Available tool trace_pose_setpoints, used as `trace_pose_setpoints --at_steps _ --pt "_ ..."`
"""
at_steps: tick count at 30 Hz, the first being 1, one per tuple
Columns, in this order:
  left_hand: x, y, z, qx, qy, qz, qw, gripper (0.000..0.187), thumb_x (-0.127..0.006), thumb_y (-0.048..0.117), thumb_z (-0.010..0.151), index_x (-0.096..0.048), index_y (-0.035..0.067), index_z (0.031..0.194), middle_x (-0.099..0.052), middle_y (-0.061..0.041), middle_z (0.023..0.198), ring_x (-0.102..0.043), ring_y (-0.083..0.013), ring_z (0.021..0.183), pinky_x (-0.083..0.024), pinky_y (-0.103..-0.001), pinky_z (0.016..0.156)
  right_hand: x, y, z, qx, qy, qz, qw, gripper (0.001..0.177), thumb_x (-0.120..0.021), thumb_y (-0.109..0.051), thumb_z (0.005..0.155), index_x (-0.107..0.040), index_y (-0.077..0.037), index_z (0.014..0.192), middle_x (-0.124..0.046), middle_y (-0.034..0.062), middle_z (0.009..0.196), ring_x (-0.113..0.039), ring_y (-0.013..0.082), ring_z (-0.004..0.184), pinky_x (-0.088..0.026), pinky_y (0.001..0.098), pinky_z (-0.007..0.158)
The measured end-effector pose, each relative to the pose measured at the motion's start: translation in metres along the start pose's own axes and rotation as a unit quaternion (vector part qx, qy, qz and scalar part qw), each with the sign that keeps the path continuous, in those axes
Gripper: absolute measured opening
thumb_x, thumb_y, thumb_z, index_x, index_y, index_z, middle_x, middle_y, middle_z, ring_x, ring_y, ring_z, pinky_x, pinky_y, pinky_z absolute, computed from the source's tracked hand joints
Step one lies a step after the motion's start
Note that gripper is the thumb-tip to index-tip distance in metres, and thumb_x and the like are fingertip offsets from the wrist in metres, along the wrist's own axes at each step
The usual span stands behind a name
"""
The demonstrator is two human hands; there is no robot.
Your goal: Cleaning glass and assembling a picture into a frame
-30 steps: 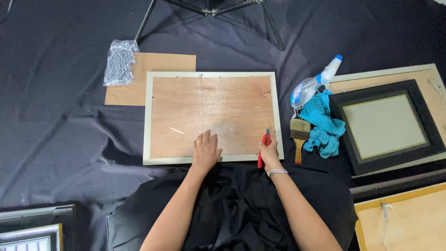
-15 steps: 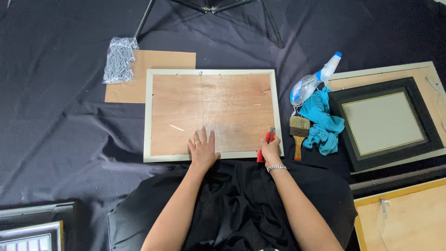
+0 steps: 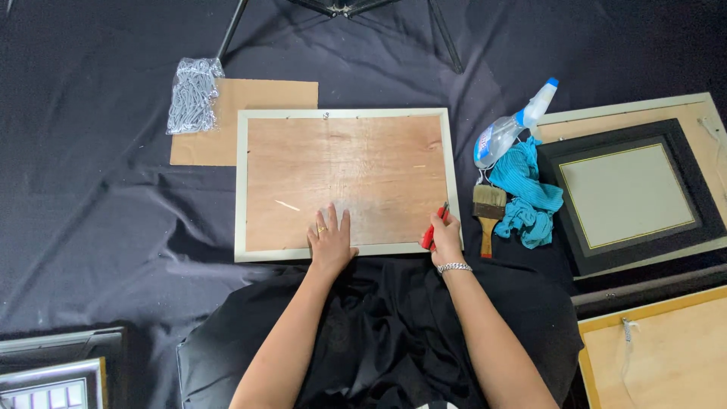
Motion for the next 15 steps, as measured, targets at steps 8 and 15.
trace_pose_setpoints --at_steps 8,15 --pt "-0.001 -0.002 0.001 -0.002 -0.006 -0.001 1.0 0.103 -0.079 0.041 0.085 -0.017 0.016 0.163 -0.005 -0.02 0.17 -0.008 -0.0504 0.153 -0.023 -0.071 0.114 0.019 -0.041 -0.022 -0.039 -0.028 0.132 0.99 0.024 -0.067 -0.026 0.098 -0.052 -0.007 0.103 -0.047 0.0038 0.075 -0.053 0.0117 0.058 -0.047 0.0154 0.044" --pt "0.002 -0.002 -0.002 -0.005 -0.014 -0.008 1.0 0.103 -0.078 0.041 0.086 -0.015 0.017 0.164 -0.002 -0.019 0.17 -0.006 -0.0496 0.154 -0.021 -0.07 0.116 0.064 -0.054 0.027 -0.24 -0.068 0.358 0.9 0.03 -0.074 -0.006 0.09 -0.053 0.003 0.109 -0.058 0.0112 0.087 -0.059 0.0081 0.064 -0.056 0.0164 0.054"
Point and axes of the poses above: each hand's wrist, its own z-axis towards the middle knuckle, its own x-axis out of the back of the hand, y = z × x, the point moved 1 cm from there along z, towards the middle knuckle
